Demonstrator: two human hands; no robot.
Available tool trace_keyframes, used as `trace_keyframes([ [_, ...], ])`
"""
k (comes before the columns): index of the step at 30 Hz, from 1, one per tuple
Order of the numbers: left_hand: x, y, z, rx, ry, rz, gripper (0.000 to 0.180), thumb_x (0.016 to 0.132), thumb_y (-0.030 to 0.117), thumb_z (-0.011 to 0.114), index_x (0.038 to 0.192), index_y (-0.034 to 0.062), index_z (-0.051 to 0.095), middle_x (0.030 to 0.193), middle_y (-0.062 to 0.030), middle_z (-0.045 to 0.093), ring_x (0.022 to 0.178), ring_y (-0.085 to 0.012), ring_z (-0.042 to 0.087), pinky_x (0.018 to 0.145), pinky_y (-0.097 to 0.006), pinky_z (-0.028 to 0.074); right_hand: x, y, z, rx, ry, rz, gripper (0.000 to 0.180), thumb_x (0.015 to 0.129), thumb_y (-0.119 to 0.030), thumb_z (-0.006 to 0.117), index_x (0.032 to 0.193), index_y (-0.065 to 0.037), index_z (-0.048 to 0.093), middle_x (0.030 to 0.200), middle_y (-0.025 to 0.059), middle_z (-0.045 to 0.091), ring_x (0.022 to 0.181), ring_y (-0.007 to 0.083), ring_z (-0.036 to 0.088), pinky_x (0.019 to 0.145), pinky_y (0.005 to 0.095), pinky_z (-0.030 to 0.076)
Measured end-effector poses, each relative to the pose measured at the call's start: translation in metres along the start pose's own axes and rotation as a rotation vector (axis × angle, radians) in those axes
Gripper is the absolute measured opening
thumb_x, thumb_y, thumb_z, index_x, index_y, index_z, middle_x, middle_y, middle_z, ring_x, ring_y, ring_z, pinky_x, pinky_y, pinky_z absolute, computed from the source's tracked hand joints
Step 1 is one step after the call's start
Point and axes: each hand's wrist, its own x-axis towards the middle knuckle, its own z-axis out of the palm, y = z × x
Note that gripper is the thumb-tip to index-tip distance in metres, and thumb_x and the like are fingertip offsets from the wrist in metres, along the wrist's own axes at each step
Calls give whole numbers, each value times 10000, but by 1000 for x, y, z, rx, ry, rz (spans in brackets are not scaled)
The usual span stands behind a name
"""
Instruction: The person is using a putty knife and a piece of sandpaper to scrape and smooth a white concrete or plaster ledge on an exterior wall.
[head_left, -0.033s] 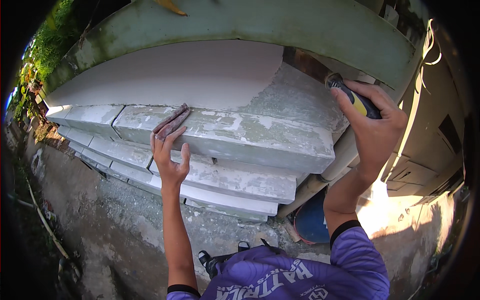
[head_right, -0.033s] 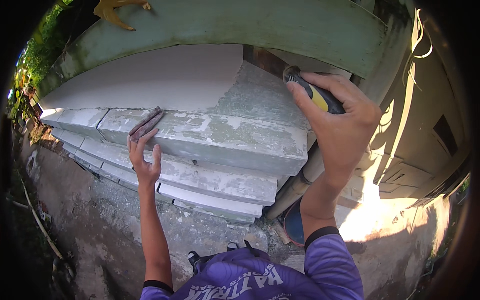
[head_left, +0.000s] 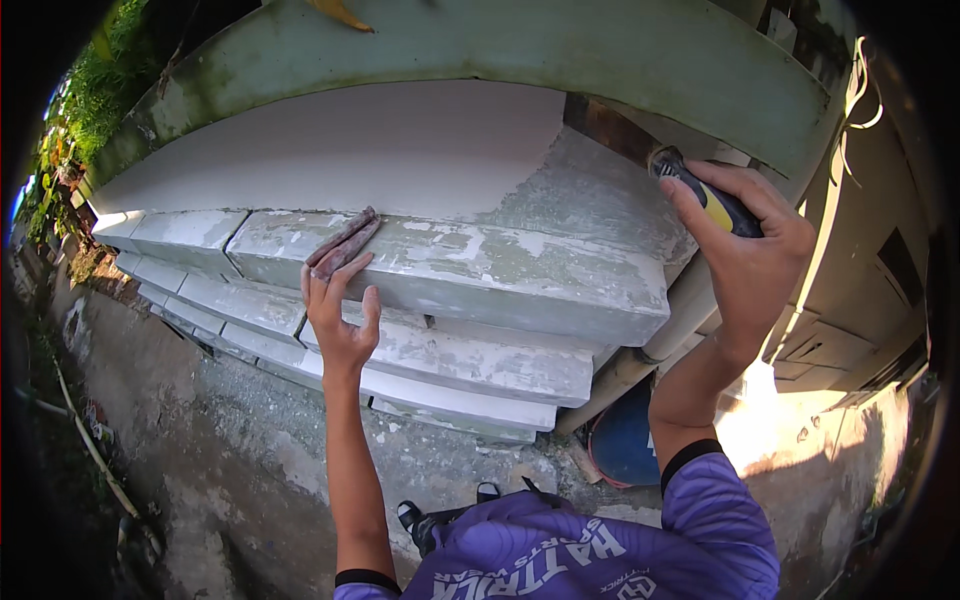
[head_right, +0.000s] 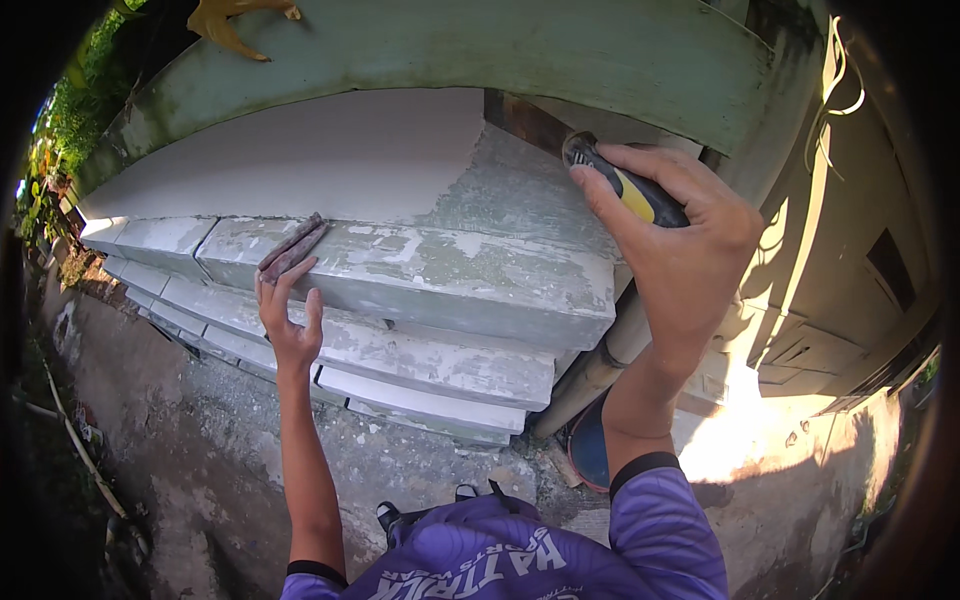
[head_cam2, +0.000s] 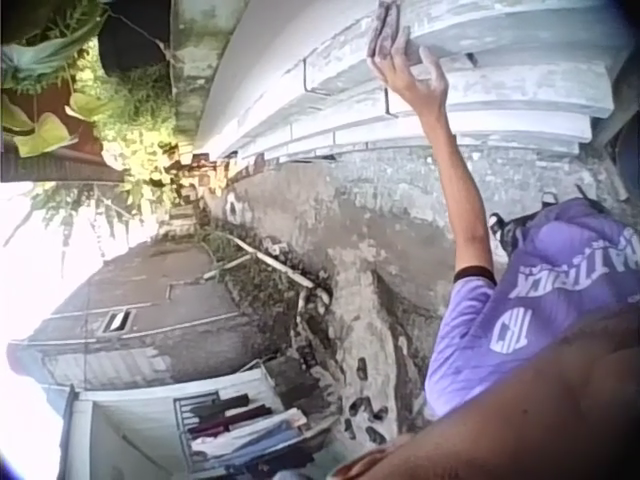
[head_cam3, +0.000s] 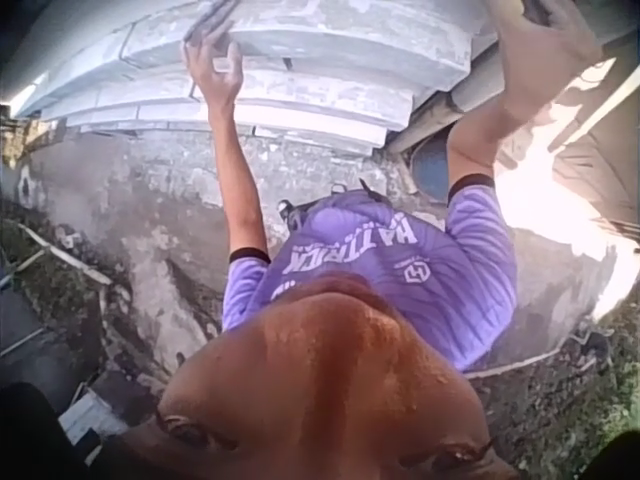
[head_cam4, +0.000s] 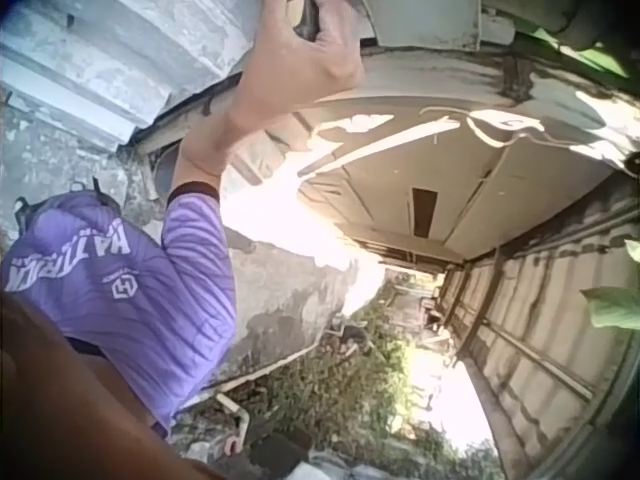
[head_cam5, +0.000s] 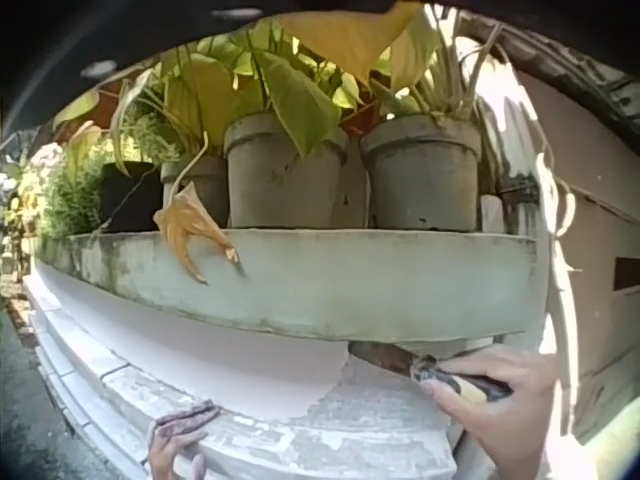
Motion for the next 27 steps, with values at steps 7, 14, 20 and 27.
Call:
trace_keyframes([
  [7,2,0,1,-20,-14,12,370,790,95,676,1159,75,704,1181,-150,652,1171,-352,569,1146,-490,301,-1,1,-7,43,68,60,212,742,-98,883,919,-22,796,851,67,754,734,109,682,659,231,523],
  [14,2,-1,-3,-10,-23,12,384,782,96,679,1164,74,703,1197,-151,648,1184,-353,564,1131,-491,312,-3,2,-13,61,-7,61,210,736,-117,884,905,-29,794,806,49,738,706,109,680,646,233,517],
  [20,3,-2,-6,-20,-25,13,384,780,94,677,1163,76,703,1202,-150,644,1197,-352,559,1128,-491,311,0,-6,6,-82,-42,10,235,711,-79,895,900,8,787,830,70,740,741,120,691,677,229,529],
  [27,3,-2,-4,-14,-31,12,382,786,99,670,1166,80,701,1206,-142,640,1202,-350,553,1124,-490,310,-1,-5,-2,38,50,115,207,719,-130,889,870,-30,788,792,50,736,704,144,693,656,245,510],
])
